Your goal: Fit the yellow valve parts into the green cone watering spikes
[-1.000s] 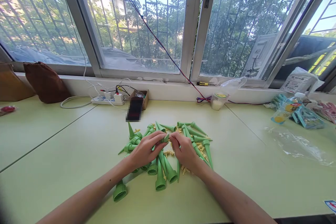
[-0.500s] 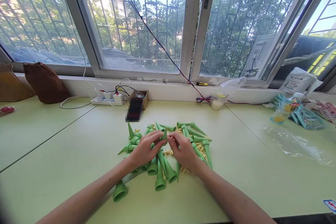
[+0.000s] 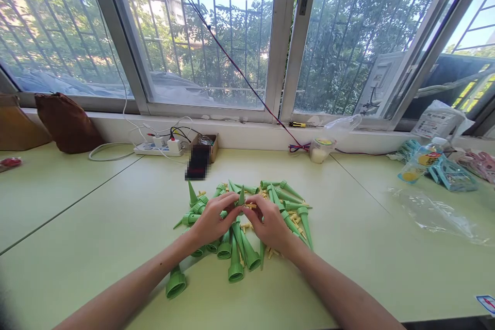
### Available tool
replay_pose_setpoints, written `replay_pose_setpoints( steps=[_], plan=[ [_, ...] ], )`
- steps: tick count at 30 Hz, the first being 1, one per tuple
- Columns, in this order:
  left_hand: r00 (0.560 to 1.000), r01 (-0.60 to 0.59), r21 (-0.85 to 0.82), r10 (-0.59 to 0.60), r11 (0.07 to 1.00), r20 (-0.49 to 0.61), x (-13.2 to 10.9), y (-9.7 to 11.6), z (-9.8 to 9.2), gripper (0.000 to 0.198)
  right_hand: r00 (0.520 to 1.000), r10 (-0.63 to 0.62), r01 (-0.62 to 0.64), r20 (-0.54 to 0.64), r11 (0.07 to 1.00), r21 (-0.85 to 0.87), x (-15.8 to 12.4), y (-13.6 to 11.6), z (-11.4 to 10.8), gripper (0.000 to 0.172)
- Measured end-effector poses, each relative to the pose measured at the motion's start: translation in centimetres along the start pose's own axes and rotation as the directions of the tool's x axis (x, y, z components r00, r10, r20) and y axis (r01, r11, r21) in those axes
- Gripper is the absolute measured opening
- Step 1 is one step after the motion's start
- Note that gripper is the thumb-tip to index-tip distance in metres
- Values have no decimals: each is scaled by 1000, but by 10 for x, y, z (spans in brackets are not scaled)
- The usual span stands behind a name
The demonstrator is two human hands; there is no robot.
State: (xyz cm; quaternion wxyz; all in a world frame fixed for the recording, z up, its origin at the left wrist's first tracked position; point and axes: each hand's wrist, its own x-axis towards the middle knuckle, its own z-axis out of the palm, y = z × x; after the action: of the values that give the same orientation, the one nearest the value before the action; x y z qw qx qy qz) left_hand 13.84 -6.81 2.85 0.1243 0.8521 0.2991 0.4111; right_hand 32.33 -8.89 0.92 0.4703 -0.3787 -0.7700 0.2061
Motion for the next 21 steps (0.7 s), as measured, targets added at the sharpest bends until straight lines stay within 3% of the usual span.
replay_pose_setpoints(
  steps=[21],
  plan=[
    [999,-15,50,13,999,51,-2,-2,-1,18,1000,-5,5,15,1000,-27,0,3,0,17]
  ],
)
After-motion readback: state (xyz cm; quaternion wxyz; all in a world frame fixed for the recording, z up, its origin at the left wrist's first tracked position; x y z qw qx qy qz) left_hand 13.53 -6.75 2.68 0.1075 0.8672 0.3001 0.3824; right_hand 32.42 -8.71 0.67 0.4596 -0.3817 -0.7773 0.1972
